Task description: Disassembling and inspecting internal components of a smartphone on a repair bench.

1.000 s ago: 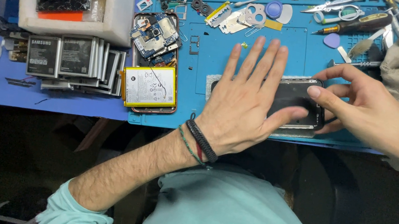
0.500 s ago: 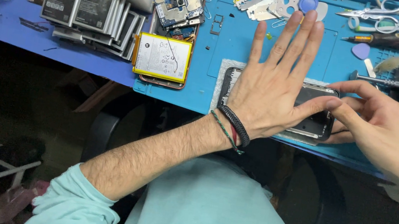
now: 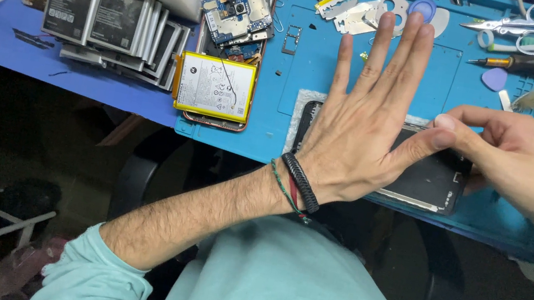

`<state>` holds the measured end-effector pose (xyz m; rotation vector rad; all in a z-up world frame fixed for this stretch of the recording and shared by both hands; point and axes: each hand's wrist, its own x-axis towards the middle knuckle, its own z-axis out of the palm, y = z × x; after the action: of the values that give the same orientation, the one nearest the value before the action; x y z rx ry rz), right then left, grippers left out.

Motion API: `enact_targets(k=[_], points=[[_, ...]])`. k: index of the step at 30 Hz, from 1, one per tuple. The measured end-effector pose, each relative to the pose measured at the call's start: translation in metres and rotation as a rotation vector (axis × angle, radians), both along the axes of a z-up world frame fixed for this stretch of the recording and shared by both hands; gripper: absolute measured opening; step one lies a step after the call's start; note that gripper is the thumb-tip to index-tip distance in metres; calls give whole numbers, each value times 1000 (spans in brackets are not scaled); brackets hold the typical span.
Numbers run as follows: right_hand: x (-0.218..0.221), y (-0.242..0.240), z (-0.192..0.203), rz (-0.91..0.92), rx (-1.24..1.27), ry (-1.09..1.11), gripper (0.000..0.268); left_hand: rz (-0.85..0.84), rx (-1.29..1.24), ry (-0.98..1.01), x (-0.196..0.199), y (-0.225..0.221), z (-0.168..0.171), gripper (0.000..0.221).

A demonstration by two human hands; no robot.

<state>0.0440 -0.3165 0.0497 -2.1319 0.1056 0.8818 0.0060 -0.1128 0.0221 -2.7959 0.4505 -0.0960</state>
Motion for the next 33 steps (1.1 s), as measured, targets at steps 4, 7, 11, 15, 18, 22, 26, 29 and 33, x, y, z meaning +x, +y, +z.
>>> enact_targets(k=[4,7,11,15,18,22,26,29,33], points=[[14,18,10,-122,-28,345,71,-27,-83,13,-1,2,0,122],[15,36,20,-119,-30,407,86,-62,-253,38,-1,-1,0,107],[18,26,-9,-131,-46,424,123,-80,-555,-141,-5,-10,-16,107],[11,26,-13,-129,72,429,139,-10,-546,-238,-11,-17,-23,118],[9,27,-8,-29,28,290,133,-3,-551,-212,-10,-19,-24,111],[8,33,4,41,-166,192,110,-15,-475,-157,-9,-19,-24,106],[7,40,15,174,-332,131,112,-17,-361,-51,-6,-19,-18,121],[9,36,11,255,-306,86,109,-26,-277,33,-2,-18,-14,123],[12,27,-3,286,-213,-20,104,-27,-185,76,-2,-16,-1,126]])
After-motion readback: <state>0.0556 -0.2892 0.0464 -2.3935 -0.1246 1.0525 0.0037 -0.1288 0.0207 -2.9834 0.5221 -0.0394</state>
